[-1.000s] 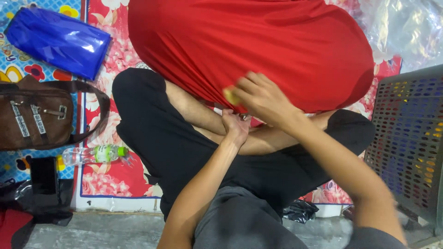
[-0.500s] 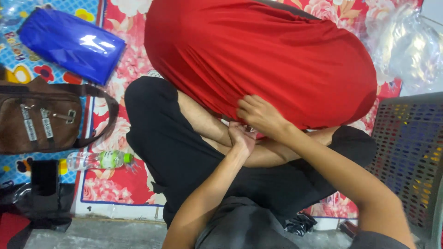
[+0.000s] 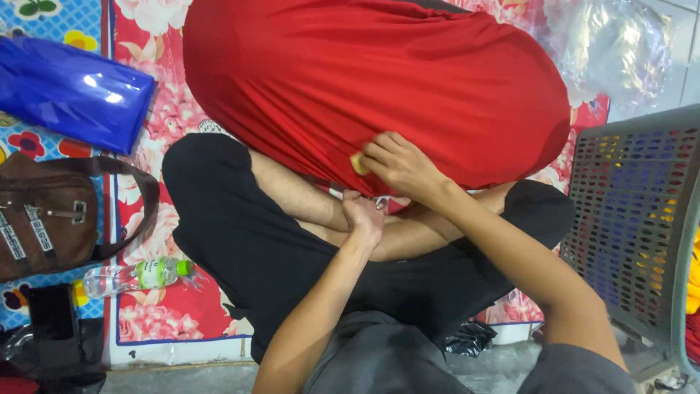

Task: Fitting a red elastic protective cover onto a motorcycle seat and smoothing it out using a small sponge.

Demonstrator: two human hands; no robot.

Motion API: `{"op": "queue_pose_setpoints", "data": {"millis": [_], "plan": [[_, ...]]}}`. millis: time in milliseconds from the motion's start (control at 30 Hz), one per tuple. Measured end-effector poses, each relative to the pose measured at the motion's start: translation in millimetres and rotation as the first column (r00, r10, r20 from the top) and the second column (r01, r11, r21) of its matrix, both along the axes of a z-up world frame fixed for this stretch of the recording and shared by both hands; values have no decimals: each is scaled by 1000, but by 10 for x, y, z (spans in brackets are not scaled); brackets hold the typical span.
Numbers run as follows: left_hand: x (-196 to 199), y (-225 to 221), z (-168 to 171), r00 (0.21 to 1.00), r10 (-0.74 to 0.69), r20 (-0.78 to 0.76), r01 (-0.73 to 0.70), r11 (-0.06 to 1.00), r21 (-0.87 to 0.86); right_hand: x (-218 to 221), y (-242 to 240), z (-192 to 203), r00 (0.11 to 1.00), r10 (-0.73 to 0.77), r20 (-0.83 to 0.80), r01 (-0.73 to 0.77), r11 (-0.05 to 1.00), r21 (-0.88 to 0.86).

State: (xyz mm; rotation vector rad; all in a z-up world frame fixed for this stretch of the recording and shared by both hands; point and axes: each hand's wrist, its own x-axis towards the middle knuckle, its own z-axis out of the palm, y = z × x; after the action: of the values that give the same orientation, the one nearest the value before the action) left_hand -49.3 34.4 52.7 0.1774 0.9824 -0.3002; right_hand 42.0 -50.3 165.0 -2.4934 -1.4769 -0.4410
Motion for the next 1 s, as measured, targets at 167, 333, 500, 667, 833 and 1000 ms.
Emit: {"op": "queue_pose_setpoints", "data": {"millis": [167, 333, 500, 667, 833, 1000], "plan": [[3, -54, -130, 998, -12, 65, 9, 999, 45, -253, -972, -315, 984, -71, -164, 50, 990, -132], [-133, -144, -510, 997, -44, 68, 38, 995, 88, -394, -1512, 56, 898, -358, -258, 267, 907, -327], [-99, -92, -273, 996, -51, 72, 44, 994, 95, -223, -842, 359, 911, -263, -317, 284, 959, 21], [-136, 37, -273, 989, -113, 100, 95, 982, 162, -226, -294, -229, 991, -106, -77, 113, 988, 101], [-75, 55, -140, 990, -102, 94, 82, 977, 195, -355, -947, 110, 971, -177, -158, 183, 983, 22], [-75, 82, -232, 990, -99, 103, 76, 974, 212, -481, -1737, 145, 890, -415, -188, 401, 910, -108]]}}
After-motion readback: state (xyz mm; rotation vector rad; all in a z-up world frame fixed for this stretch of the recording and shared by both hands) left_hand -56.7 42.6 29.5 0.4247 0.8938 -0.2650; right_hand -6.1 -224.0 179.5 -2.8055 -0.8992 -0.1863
